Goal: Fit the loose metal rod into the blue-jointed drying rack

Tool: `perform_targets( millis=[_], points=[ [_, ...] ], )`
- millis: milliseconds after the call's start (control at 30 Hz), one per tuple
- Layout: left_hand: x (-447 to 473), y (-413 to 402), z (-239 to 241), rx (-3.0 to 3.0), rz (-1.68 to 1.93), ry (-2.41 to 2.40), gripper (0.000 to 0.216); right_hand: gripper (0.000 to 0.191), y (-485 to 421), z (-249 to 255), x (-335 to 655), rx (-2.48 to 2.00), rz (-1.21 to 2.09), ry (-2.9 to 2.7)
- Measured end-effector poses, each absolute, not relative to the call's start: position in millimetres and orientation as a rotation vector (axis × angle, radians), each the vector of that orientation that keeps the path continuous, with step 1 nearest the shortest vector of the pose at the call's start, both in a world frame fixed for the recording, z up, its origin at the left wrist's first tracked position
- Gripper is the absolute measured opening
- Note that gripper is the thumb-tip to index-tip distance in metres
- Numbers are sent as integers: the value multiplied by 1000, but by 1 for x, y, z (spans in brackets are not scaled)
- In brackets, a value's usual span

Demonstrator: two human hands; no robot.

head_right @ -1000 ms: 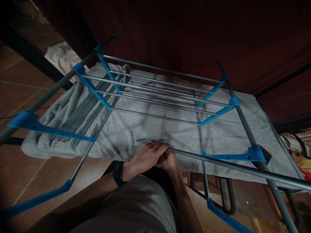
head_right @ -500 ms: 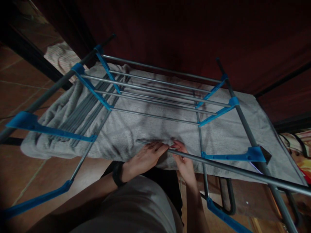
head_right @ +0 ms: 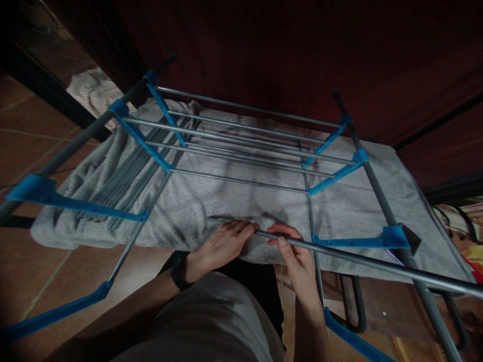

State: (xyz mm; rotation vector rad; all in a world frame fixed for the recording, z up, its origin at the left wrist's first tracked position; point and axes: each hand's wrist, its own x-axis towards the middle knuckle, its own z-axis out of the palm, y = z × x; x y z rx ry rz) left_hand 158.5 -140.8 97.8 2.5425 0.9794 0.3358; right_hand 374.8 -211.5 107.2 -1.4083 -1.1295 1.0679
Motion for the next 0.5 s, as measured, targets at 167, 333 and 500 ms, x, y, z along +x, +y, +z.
perform_targets(
  millis=[167,333,500],
  points=[
    [154,-138,94,2497,488,955,35,27,-208,115,370,-1447,1028,-1142],
    [145,-135,122,2202,966,941,23,26,-206,128,366,-1485,969,-1131],
    [109,-158,185,1635,976,550,27,26,-207,130,367,-1491,922,-1125]
  ],
)
